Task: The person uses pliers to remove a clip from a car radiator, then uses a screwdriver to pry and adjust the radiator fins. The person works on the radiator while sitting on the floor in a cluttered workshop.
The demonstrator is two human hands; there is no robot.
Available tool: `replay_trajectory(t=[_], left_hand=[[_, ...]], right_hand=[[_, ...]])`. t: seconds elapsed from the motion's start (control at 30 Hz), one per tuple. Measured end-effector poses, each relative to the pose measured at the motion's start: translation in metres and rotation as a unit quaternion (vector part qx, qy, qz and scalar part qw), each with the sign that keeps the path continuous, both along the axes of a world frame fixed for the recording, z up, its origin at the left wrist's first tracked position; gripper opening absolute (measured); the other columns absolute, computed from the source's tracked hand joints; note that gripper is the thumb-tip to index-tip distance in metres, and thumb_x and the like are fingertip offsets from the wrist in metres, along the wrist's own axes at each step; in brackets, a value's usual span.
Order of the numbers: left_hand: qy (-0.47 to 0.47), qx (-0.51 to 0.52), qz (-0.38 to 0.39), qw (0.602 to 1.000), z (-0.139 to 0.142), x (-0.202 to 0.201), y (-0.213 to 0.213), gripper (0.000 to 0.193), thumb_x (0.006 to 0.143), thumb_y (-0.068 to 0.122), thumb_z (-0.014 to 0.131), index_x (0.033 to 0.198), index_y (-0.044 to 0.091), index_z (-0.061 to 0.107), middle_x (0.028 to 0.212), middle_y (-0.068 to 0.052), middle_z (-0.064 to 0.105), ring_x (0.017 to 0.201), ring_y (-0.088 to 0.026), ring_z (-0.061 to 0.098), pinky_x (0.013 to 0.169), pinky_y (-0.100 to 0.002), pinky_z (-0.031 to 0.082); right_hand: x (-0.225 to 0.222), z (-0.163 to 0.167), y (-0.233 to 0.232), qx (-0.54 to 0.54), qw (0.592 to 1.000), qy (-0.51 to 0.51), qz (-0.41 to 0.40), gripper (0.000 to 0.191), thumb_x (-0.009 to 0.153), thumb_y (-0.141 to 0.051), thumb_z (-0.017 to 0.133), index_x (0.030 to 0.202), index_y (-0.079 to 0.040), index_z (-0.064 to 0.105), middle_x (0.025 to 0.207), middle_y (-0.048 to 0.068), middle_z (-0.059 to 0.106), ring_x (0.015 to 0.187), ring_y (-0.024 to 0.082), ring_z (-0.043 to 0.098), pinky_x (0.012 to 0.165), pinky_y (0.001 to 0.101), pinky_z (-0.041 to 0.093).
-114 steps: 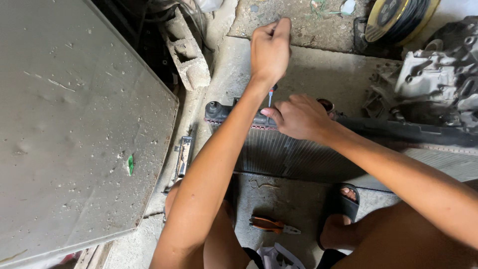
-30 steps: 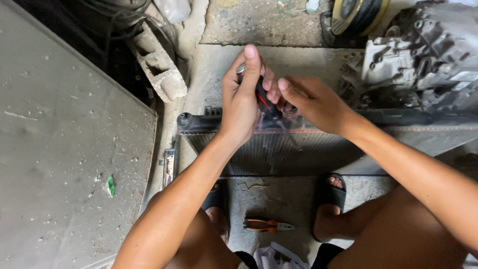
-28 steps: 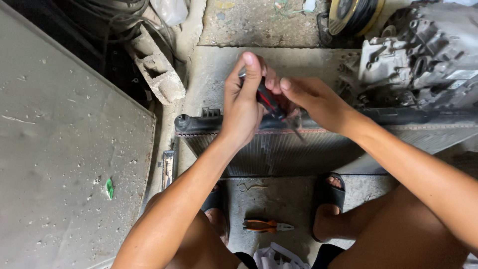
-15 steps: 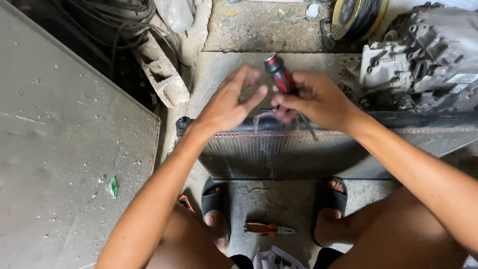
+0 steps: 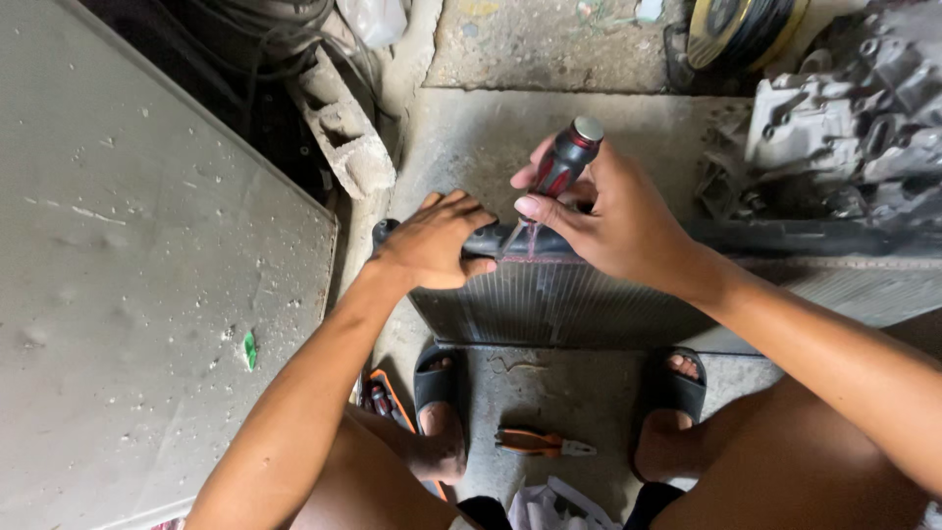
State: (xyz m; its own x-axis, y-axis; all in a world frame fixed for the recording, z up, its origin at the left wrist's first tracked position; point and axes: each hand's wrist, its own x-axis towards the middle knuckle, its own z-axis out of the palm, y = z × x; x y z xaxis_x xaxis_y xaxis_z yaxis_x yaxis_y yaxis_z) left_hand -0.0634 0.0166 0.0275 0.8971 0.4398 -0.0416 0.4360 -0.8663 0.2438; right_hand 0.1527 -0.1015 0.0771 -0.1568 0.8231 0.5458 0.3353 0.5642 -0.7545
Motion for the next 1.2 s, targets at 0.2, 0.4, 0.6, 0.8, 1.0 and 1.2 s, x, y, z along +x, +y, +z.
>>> replay_trajectory(t=[0.2, 0.4, 0.6, 0.8, 1.0, 1.2], left_hand=[[0.000, -0.022, 0.018, 1.000, 0.001, -0.007, 0.002, 0.056, 0.080, 0.037, 0.080, 0.125, 0.006, 0.066, 0.123, -0.016, 0.066, 0.122, -0.036, 0.056, 0.108, -0.046, 0.039], [-0.008, -0.039, 0.017, 0.999, 0.006, -0.007, -0.002, 0.055, 0.079, 0.035, 0.082, 0.125, 0.008, 0.067, 0.121, -0.015, 0.067, 0.121, -0.035, 0.057, 0.107, -0.046, 0.039], [0.030, -0.057, 0.038, 0.997, 0.008, -0.009, -0.002, 0.066, 0.072, 0.023, 0.085, 0.132, 0.009, 0.062, 0.124, -0.009, 0.064, 0.125, -0.030, 0.052, 0.109, -0.043, 0.035], [0.033, -0.050, 0.025, 0.998, 0.002, -0.013, 0.000, 0.070, 0.069, 0.014, 0.083, 0.135, 0.009, 0.059, 0.130, -0.010, 0.061, 0.128, -0.030, 0.050, 0.111, -0.043, 0.033], [-0.149, -0.182, 0.044, 0.971, 0.003, -0.011, 0.004, 0.066, 0.094, 0.037, 0.076, 0.149, 0.009, 0.051, 0.150, -0.017, 0.053, 0.139, -0.033, 0.047, 0.116, -0.049, 0.036], [-0.495, -0.247, 0.062, 0.830, 0.029, 0.011, -0.014, 0.062, 0.107, 0.046, 0.060, 0.155, 0.011, 0.044, 0.147, -0.012, 0.059, 0.142, -0.025, 0.054, 0.128, -0.042, 0.043]], right_hand=[[-0.010, -0.008, 0.004, -0.002, 0.998, -0.054, -0.023, 0.038, 0.098, -0.009, 0.075, 0.122, 0.003, 0.049, 0.108, 0.012, 0.072, 0.099, 0.018, 0.077, 0.086, 0.0324, 0.064], [-0.015, -0.010, 0.009, -0.022, 0.998, -0.053, -0.020, 0.038, 0.096, -0.010, 0.075, 0.121, 0.005, 0.050, 0.106, 0.012, 0.072, 0.097, 0.019, 0.077, 0.086, 0.0333, 0.064], [-0.014, -0.014, 0.018, -0.021, 0.997, -0.069, -0.022, 0.037, 0.098, -0.014, 0.075, 0.121, 0.002, 0.051, 0.105, 0.012, 0.072, 0.099, 0.020, 0.076, 0.092, 0.0349, 0.063], [-0.008, -0.019, 0.028, -0.029, 0.996, -0.070, -0.041, 0.039, 0.103, -0.016, 0.071, 0.127, 0.002, 0.046, 0.106, 0.011, 0.071, 0.102, 0.019, 0.076, 0.093, 0.0348, 0.064], [-0.008, -0.018, 0.037, -0.122, 0.991, -0.016, -0.045, 0.050, 0.101, -0.017, 0.068, 0.139, 0.001, 0.041, 0.111, 0.012, 0.069, 0.104, 0.019, 0.073, 0.085, 0.0330, 0.063], [-0.023, -0.014, 0.042, -0.048, 0.995, -0.065, -0.054, 0.052, 0.102, -0.010, 0.066, 0.144, 0.004, 0.040, 0.119, 0.018, 0.065, 0.105, 0.027, 0.071, 0.087, 0.0362, 0.059]])
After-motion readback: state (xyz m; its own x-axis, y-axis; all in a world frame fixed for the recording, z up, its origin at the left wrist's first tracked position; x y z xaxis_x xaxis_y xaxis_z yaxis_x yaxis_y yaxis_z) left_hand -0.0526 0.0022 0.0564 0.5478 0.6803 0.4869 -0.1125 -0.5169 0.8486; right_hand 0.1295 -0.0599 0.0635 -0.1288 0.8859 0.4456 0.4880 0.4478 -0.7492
